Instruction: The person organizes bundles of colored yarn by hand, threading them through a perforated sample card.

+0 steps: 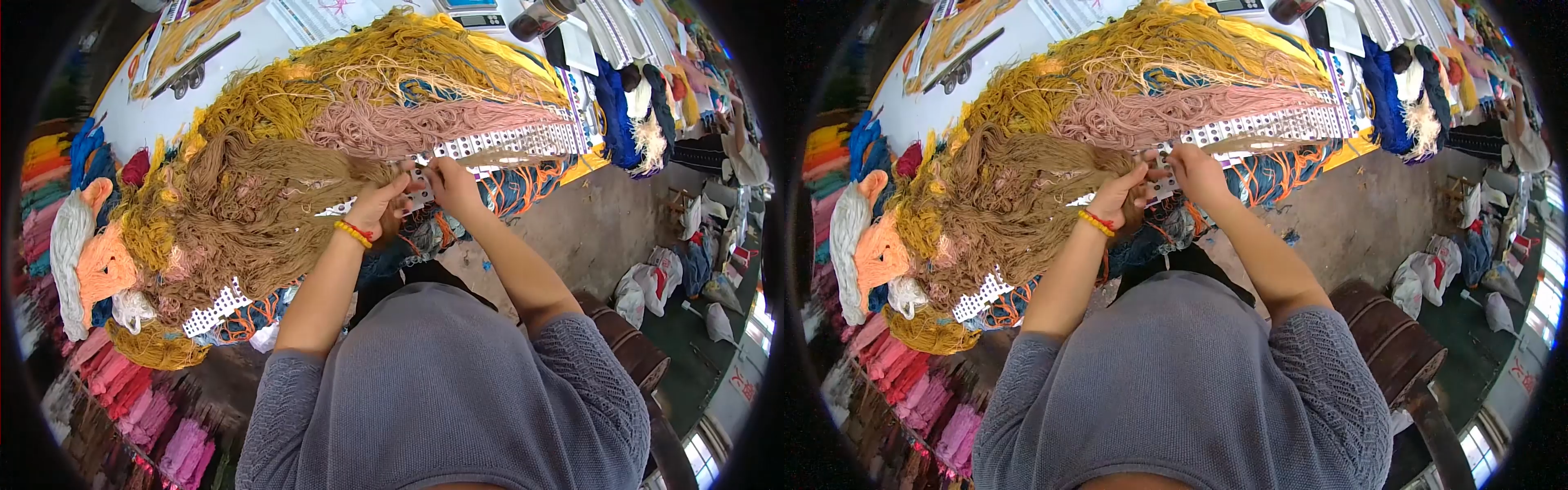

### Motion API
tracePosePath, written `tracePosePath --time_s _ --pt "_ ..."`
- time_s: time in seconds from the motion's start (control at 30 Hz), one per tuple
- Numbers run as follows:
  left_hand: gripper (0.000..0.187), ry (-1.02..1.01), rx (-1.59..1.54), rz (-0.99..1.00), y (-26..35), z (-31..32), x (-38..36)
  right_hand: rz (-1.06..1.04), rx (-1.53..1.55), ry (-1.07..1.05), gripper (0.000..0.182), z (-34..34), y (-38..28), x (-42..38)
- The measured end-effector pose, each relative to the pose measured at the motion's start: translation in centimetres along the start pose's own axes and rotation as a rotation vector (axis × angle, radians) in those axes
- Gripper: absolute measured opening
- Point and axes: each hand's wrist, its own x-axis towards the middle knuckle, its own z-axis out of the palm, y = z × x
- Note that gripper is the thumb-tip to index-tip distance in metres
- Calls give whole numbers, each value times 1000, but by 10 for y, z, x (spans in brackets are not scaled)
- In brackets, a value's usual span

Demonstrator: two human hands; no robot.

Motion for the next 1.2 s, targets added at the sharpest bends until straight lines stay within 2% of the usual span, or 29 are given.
tracePosePath --time_s 0.07,0.1,0.13,0.2,0.23,0.4,0.43,0.5,0.53,0.57,0.6,0.63,0.67,0.7,0.73,0.77,0.83,0.9,0.93,0.97,1.0,1.03,1.07,1.1,1.13,1.17,1.2 --pt "29 30 -92 8 -5 8 7 -282 -165 -21 17 -6 -18 -6" --pt "26 13 -135 3 -9 6 11 -265 -185 -61 26 -6 -20 -6" --pt "26 12 -136 0 -16 1 14 -263 -187 -60 26 -7 -24 -4" --pt "24 192 -6 171 -23 -7 16 -124 -345 -87 39 -5 -31 6" --pt "23 347 -66 116 -20 -3 7 -102 -437 -108 44 4 -23 9" --pt "23 518 -143 241 -18 -52 4 -9 -513 -222 44 9 -18 12" --pt "16 433 -140 214 -12 -71 -3 -10 -523 -234 44 9 -17 11" --pt "13 457 -144 266 19 -81 -40 5 -508 -238 44 11 -14 12" --pt "17 547 -213 261 35 -93 -54 17 -493 -245 44 13 -12 12" --pt "22 514 -54 318 55 -95 -82 14 -490 -241 44 15 -10 12" --pt "20 583 -34 421 72 -121 -100 7 -490 -228 45 16 -8 11" --pt "21 526 -48 527 98 -146 -125 -3 -490 -216 45 16 -7 10" --pt "21 730 74 673 127 -146 -152 3 -494 -218 45 16 -9 10" --pt "20 857 82 638 157 -171 -176 8 -498 -219 45 15 -11 10" --pt "19 921 255 654 187 -200 -204 0 -495 -215 43 12 -15 9" --pt "21 1147 335 786 216 -241 -225 -4 -497 -210 43 9 -19 7" --pt "10 1205 191 798 255 -259 -260 -12 -462 -231 41 0 -28 5" --pt "14 1172 241 746 286 -303 -283 -96 -527 -258 33 -11 -33 6" --pt "18 1155 93 859 276 -251 -267 -141 -587 -282 30 -14 -29 10" --pt "18 1124 131 759 264 -220 -251 -78 -728 -411 27 -18 -35 21" --pt "19 1088 169 662 262 -205 -242 -182 -761 -367 29 -18 -26 33" --pt "20 769 204 465 266 -229 -239 -287 -794 -319 31 -18 -18 50" --pt "18 751 274 533 244 -187 -222 -395 -846 -149 33 -22 -25 71" --pt "16 764 215 527 233 -178 -200 -498 -893 21 35 -30 -39 92" --pt "19 698 258 551 218 -144 -187 -510 -896 77 37 -39 -52 115" --pt "23 668 236 437 210 -121 -178 -523 -898 133 38 -49 -67 137" --pt "24 657 269 433 201 -106 -166 -510 -924 202 37 -60 -81 157"
